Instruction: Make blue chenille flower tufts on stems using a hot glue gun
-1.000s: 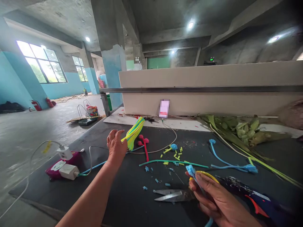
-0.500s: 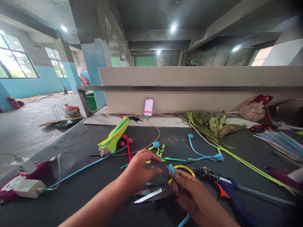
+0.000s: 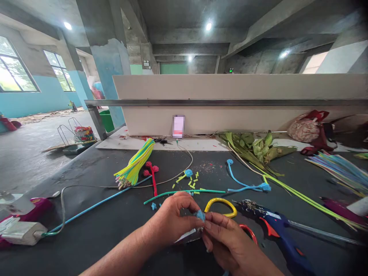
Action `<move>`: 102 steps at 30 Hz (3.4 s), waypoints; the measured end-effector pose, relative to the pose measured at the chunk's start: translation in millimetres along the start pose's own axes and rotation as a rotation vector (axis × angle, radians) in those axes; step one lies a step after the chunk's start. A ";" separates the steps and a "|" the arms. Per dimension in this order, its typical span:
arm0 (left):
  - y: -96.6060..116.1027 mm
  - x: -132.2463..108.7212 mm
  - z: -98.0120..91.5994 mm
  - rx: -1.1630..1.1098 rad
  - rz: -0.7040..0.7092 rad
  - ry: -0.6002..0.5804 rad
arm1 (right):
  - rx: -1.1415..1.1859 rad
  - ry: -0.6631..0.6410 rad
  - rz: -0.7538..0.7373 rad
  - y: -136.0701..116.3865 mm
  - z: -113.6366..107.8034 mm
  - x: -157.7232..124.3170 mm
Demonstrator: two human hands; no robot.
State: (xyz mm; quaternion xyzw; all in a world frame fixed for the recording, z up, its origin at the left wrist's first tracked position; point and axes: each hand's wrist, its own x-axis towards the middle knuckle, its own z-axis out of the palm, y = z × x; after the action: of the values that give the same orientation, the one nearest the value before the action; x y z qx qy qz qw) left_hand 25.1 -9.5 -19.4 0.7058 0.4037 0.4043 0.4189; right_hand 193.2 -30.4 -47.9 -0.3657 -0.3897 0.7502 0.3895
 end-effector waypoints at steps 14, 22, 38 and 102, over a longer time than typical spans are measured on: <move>-4.3 -10.6 1.7 -0.878 -0.209 -0.080 | 0.066 0.065 -0.099 -12.5 46.3 4.9; -3.9 -1.1 -53.2 -1.025 -0.221 0.116 | -0.943 0.347 -0.339 -61.8 18.2 45.6; -6.9 1.2 -92.1 -0.967 -0.251 0.171 | -1.686 0.444 -0.121 -48.4 -16.8 122.4; -19.3 9.9 -90.9 -0.688 -0.233 0.318 | -0.784 0.264 -0.601 -47.7 23.2 92.9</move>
State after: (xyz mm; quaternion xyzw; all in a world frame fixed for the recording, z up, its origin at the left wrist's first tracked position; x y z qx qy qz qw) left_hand -58.6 29.8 -5.5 0.4023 0.3817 0.5699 0.6064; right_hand 147.8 62.2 -19.3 -0.4477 -0.6771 0.3498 0.4677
